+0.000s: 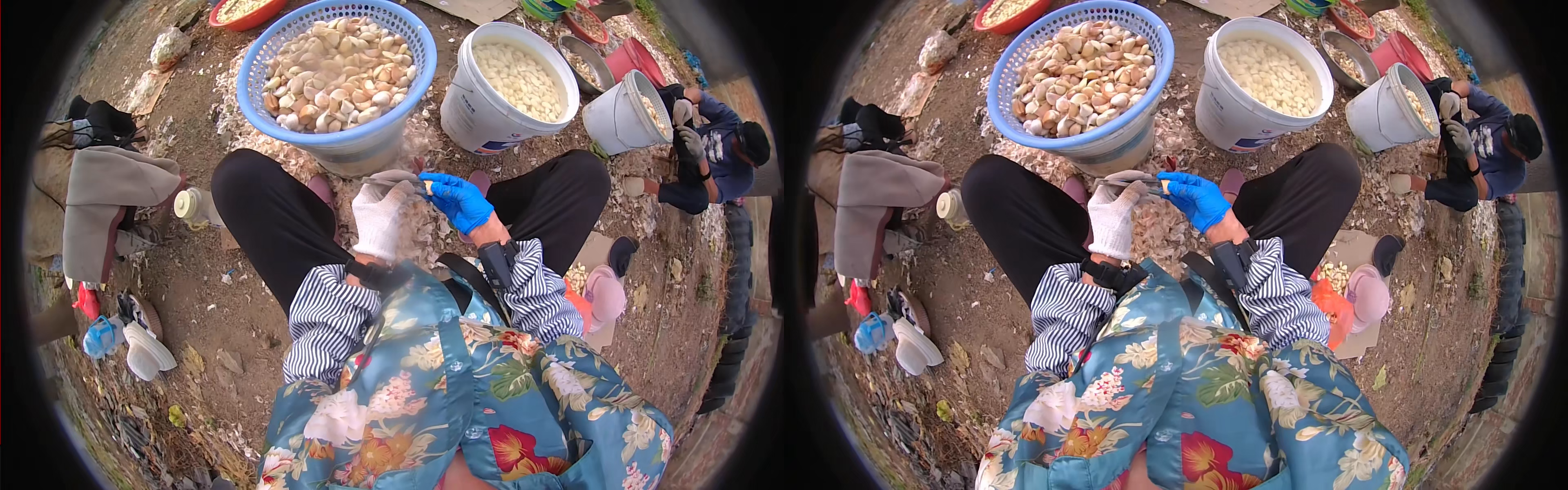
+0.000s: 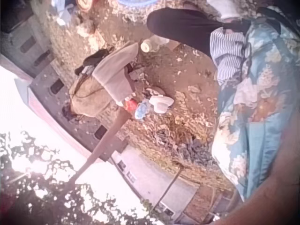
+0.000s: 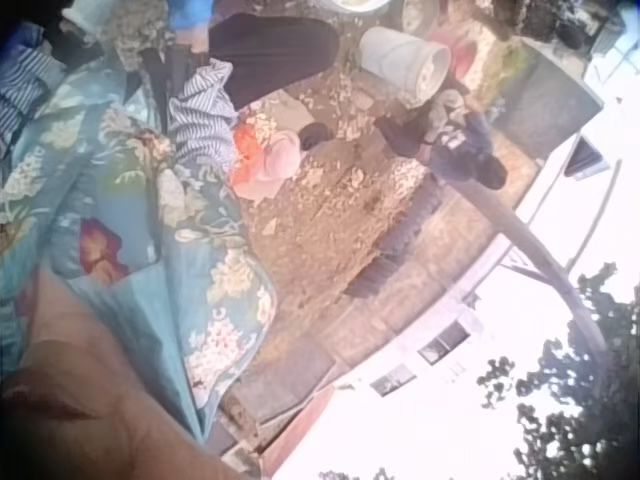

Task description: Peel garlic cloves and place them into buckets.

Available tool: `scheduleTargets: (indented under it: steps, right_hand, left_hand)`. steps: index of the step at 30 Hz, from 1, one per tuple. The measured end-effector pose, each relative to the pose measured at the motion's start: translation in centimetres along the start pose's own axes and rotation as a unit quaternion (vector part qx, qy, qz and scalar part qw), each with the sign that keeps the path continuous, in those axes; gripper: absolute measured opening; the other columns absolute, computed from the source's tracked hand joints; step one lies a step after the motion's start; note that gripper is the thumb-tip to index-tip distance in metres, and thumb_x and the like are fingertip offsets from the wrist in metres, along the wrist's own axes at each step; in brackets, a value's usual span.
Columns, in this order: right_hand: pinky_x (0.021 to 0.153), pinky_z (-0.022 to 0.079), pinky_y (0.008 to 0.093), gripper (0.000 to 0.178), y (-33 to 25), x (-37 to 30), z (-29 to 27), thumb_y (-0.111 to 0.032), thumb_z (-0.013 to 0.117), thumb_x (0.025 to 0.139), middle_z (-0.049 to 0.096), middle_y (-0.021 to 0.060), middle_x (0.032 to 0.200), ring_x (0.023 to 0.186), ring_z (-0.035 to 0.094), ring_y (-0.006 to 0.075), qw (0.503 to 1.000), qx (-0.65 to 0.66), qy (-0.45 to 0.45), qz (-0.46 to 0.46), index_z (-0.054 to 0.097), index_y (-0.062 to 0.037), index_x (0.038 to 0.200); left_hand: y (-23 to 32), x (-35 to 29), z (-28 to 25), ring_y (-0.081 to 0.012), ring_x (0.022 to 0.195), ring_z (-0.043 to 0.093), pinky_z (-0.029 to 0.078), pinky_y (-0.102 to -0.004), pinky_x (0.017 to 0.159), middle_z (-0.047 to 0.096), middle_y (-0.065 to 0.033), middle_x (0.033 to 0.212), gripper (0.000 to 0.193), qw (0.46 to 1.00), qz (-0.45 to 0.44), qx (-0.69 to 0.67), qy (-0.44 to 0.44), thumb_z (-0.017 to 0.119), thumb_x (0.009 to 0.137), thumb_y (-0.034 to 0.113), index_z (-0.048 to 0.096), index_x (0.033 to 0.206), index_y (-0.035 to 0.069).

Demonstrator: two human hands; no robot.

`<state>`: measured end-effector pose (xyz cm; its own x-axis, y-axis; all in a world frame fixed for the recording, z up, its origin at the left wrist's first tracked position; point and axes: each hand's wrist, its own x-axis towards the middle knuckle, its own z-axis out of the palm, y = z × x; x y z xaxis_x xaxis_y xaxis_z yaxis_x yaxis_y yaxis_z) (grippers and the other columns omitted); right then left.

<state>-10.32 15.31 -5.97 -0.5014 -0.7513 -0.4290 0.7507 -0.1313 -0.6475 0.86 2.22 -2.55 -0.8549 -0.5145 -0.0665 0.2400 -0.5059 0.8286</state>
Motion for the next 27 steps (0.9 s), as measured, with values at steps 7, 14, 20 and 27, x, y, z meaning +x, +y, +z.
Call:
scheduleTargets:
  steps: [7, 14, 20, 27]
  right_hand:
    - [0.084, 0.046, 0.0245, 0.036, 0.2, -0.5, 1.4, 0.003, 0.059, 0.079, 0.062, 0.0069, 0.106, 0.093, 0.059, 0.0135, 0.976, -0.183, 0.031, -0.112, 0.057, -0.0019, 0.114]
    - [0.076, 0.047, 0.0217, 0.044, 1.4, -0.4, 2.5, 0.008, 0.056, 0.076, 0.064, 0.0046, 0.102, 0.088, 0.059, 0.0080, 0.894, -0.375, 0.075, -0.232, 0.055, -0.0066, 0.118]
    - [0.074, 0.048, 0.0212, 0.048, 1.0, -1.0, 3.0, 0.010, 0.054, 0.075, 0.065, 0.0053, 0.097, 0.086, 0.061, 0.0086, 0.842, -0.469, 0.072, -0.257, 0.055, -0.0078, 0.119]
    - [0.076, 0.048, 0.0222, 0.040, 1.6, -0.7, 2.6, 0.007, 0.056, 0.078, 0.064, 0.0062, 0.105, 0.089, 0.061, 0.0090, 0.874, -0.410, 0.073, -0.252, 0.057, -0.0064, 0.116]
  left_hand:
    - [-0.2, 0.3, -0.8, -0.0139, 0.074, 0.060, 0.050, -0.0251, 0.066, 0.064, -0.0094, 0.088, 0.016, 0.995, -0.039, 0.018, 0.094, 0.059, 0.082, 0.004, 0.059, 0.096, -0.003]
    - [-1.5, 0.6, -1.9, -0.0158, 0.077, 0.062, 0.051, -0.0257, 0.064, 0.064, -0.0105, 0.092, 0.018, 0.992, -0.074, 0.005, 0.099, 0.060, 0.083, 0.009, 0.059, 0.098, -0.001]
    - [-2.5, 0.7, -2.7, -0.0167, 0.077, 0.062, 0.051, -0.0264, 0.063, 0.064, -0.0101, 0.093, 0.019, 0.986, -0.106, -0.027, 0.125, 0.061, 0.083, 0.013, 0.059, 0.098, 0.001]
    - [-2.7, 0.6, -2.8, -0.0167, 0.077, 0.062, 0.050, -0.0262, 0.064, 0.064, -0.0099, 0.092, 0.021, 0.983, -0.108, -0.035, 0.144, 0.062, 0.083, 0.014, 0.059, 0.099, 0.001]
